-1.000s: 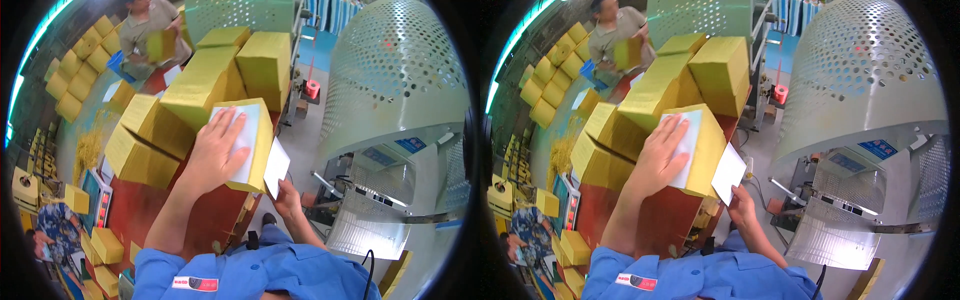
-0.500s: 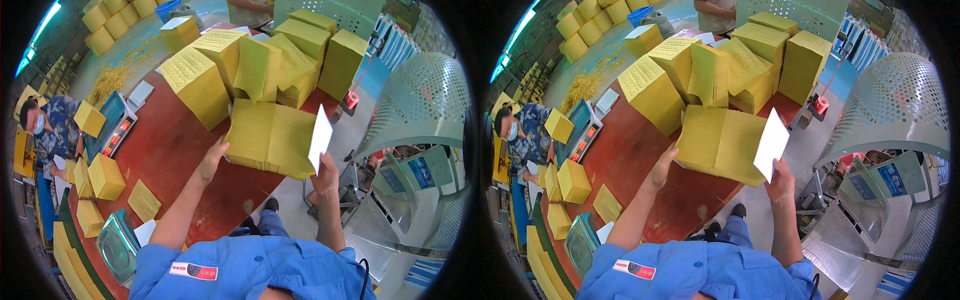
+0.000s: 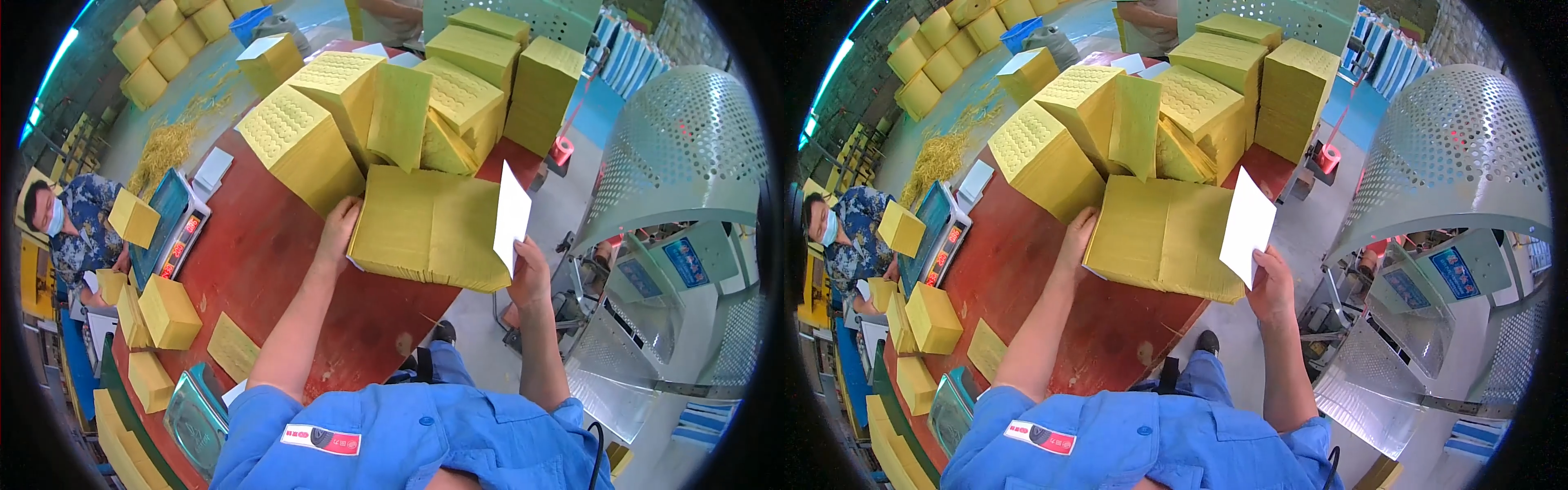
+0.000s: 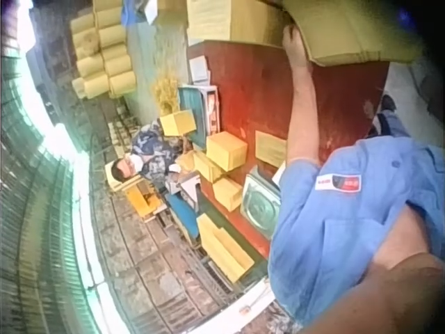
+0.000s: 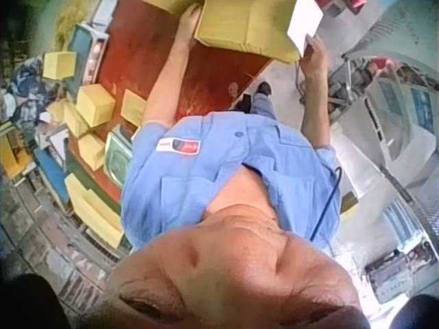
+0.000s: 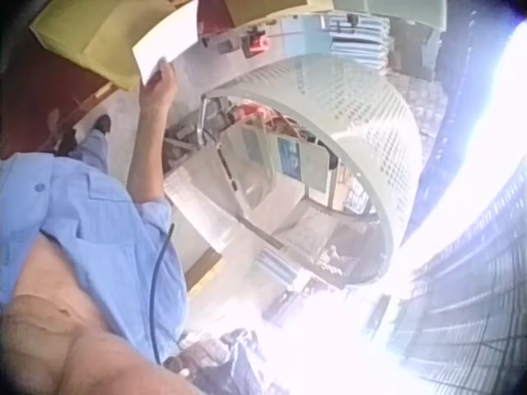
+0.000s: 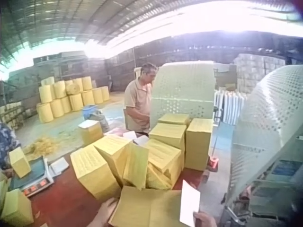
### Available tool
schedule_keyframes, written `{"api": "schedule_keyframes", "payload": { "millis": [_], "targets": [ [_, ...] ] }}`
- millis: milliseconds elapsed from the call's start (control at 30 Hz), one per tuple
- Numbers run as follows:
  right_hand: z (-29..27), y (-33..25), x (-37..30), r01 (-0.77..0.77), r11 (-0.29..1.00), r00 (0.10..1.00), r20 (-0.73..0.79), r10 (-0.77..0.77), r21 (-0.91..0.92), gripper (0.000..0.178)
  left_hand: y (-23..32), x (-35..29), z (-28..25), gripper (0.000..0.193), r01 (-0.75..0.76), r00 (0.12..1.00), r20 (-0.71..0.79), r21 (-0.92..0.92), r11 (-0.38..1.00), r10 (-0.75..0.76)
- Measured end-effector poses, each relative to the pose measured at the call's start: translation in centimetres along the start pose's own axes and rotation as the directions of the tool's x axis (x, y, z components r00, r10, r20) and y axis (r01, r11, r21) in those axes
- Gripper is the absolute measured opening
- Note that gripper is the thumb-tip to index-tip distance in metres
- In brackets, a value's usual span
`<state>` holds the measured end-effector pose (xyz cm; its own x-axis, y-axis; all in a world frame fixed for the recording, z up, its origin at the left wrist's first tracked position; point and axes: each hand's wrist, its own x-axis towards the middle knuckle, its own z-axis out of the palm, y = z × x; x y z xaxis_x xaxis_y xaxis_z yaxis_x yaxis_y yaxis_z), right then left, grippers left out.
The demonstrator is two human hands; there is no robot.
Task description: The recorder prepares, stacks, and uses a machine to strap bundles of yellow paper products in a factory setting.
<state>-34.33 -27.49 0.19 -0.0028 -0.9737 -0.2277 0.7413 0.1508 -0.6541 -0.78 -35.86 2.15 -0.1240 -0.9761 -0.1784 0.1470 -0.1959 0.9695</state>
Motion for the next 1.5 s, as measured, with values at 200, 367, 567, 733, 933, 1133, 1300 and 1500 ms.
{"api": "schedule_keyframes", "payload": {
  "millis": [200,367,567,733,933,1133,1300,1500],
  "targets": [
    [0.7,1.6,-0.2,0.211,0.965,0.971,-0.078,-0.225,-0.154,0.029,-1.8,-1.0,2.8,0.048,-0.106,0.994,0.001,-0.228,0.968,0.109],
    [1.4,3.5,-2.8,0.069,0.996,0.993,-0.093,-0.073,-0.051,0.034,-2.7,-6.0,2.1,0.046,-0.075,0.997,-0.019,-0.333,0.94,0.073],
    [1.6,7.1,-5.6,-0.278,0.959,0.96,0.037,0.276,0.057,0.052,-2.9,-17.5,0.1,0.045,-0.151,0.947,-0.322,-0.495,0.856,-0.019],
    [2.4,6.5,-4.9,-0.372,0.927,0.913,0.164,0.373,-0.042,0.05,-3.7,-20.7,-2.2,0.045,-0.194,0.911,-0.412,-0.345,0.918,0.038],
    [2.9,5.6,-5.5,-0.145,0.816,0.985,-0.006,0.171,-0.56,0.068,-3.9,-20.5,-2.8,0.044,-0.151,0.947,-0.318,-0.556,0.817,-0.041],
    [3.6,7.8,-6.1,0.068,0.807,0.998,0.032,-0.061,-0.587,0.074,-3.5,-20.3,-2.8,0.048,-0.147,0.976,-0.217,-0.536,0.831,0.032],
    [2.8,8.6,-5.2,-0.006,0.858,0.998,0.045,0.034,-0.514,0.056,-3.3,-20.5,-3.2,0.051,-0.123,0.987,-0.15,-0.517,0.847,0.052],
    [2.1,9.0,-5.1,0.08,0.791,0.996,0.073,-0.045,-0.606,0.05,-3.3,-20.2,-3.2,0.05,-0.094,0.985,-0.171,-0.577,0.812,-0.008]
  ]
}}
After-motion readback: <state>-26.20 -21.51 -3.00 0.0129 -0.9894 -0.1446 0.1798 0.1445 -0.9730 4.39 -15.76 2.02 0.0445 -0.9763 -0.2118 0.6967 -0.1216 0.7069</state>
